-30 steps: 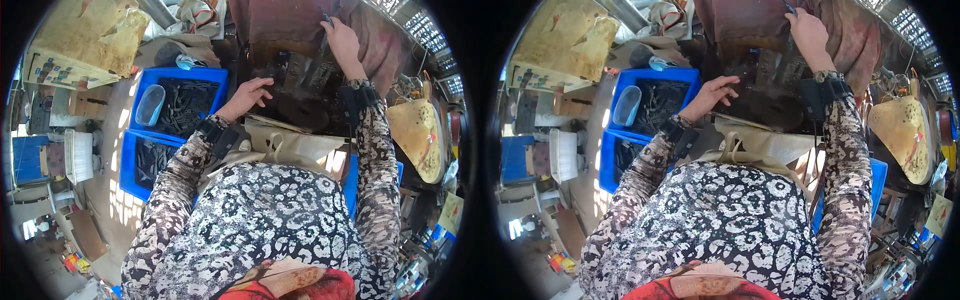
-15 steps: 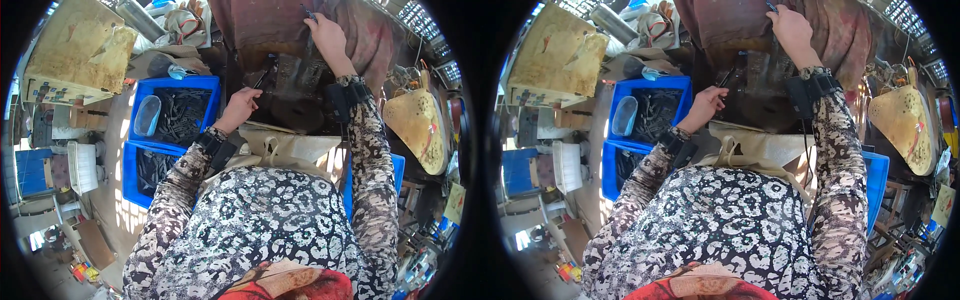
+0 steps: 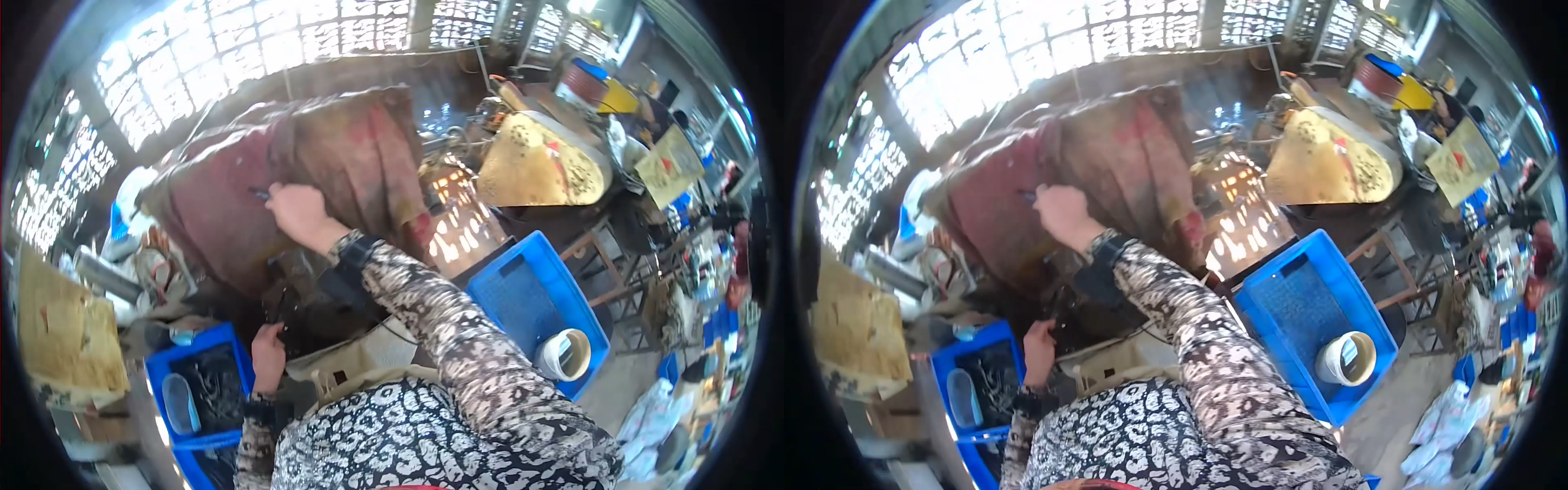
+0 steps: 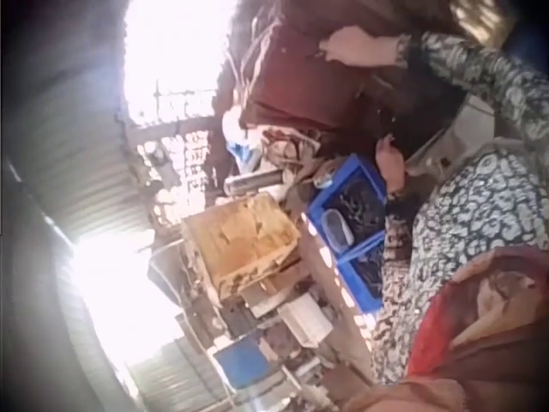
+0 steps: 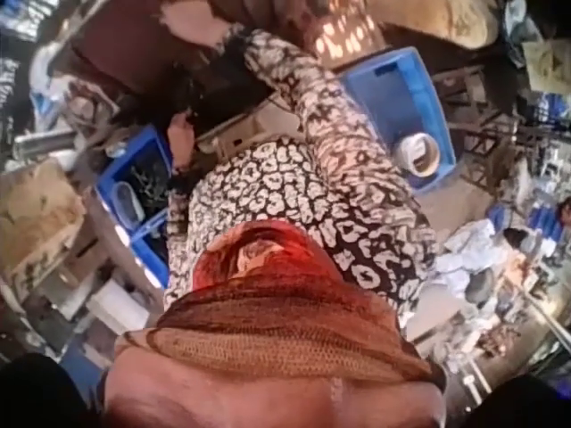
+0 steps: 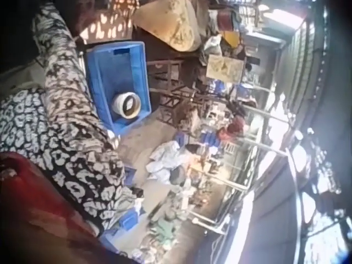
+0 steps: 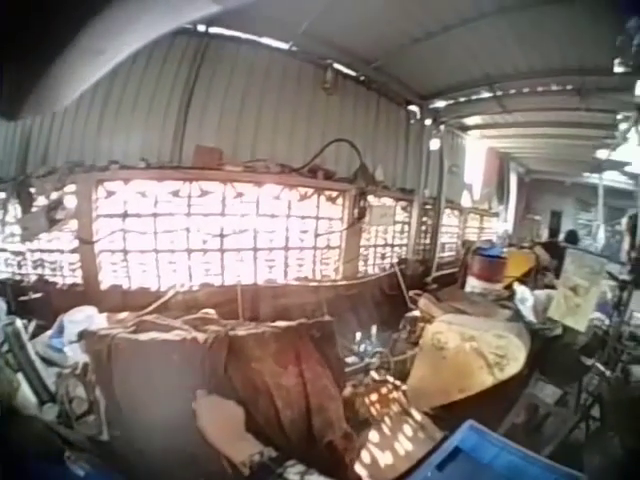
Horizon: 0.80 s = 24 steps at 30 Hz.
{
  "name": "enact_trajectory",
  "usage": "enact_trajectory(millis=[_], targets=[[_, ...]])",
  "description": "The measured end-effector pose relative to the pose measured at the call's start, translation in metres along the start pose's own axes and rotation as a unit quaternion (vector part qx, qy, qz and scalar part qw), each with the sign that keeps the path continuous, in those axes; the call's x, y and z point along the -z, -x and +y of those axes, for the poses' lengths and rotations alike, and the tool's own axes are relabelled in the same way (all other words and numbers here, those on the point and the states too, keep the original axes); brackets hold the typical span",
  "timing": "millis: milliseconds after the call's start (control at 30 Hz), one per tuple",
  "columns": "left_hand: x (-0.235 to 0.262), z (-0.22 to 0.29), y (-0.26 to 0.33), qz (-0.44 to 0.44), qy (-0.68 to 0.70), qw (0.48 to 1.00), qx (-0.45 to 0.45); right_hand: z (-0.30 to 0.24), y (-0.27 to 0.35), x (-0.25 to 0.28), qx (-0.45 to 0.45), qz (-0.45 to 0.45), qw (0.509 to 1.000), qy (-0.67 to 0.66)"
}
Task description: Grinding small metal components using an industrial bench grinder.
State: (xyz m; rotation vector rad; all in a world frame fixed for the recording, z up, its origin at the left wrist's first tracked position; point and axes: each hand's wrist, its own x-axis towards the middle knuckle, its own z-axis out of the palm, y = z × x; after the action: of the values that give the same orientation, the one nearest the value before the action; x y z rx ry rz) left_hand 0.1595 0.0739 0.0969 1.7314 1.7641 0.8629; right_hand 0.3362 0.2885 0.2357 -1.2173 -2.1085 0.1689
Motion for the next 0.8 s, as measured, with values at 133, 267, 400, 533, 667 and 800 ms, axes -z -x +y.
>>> enact_trajectory(millis=[133, 267, 400, 533, 667, 800], targets=[[-0.008, -0.009, -0.008, 0.010, -0.026, 0.999, -0.045, 0.007, -0.002, -0.001, 0.016, 0.017, 1.000, -0.001], [-0.012, -0.018, -0.014, 0.022, -0.050, 0.996, -0.070, 0.013, -0.005, -0.005, 0.020, 0.047, 0.999, 0.010], [-0.011, -0.016, -0.015, 0.021, -0.056, 0.996, -0.066, 0.014, -0.006, -0.005, 0.022, 0.059, 0.998, 0.013], [-0.010, -0.014, -0.012, 0.011, -0.025, 0.999, -0.045, 0.010, -0.008, -0.005, 0.020, 0.044, 0.999, 0.010], [-0.011, -0.019, -0.011, 0.018, -0.058, 0.995, -0.084, 0.008, -0.006, -0.001, 0.008, 0.020, 1.000, 0.009], [-0.009, -0.014, -0.007, -0.013, -0.029, 0.998, -0.058, 0.010, -0.003, 0.000, 0.010, 0.018, 1.000, -0.008]])
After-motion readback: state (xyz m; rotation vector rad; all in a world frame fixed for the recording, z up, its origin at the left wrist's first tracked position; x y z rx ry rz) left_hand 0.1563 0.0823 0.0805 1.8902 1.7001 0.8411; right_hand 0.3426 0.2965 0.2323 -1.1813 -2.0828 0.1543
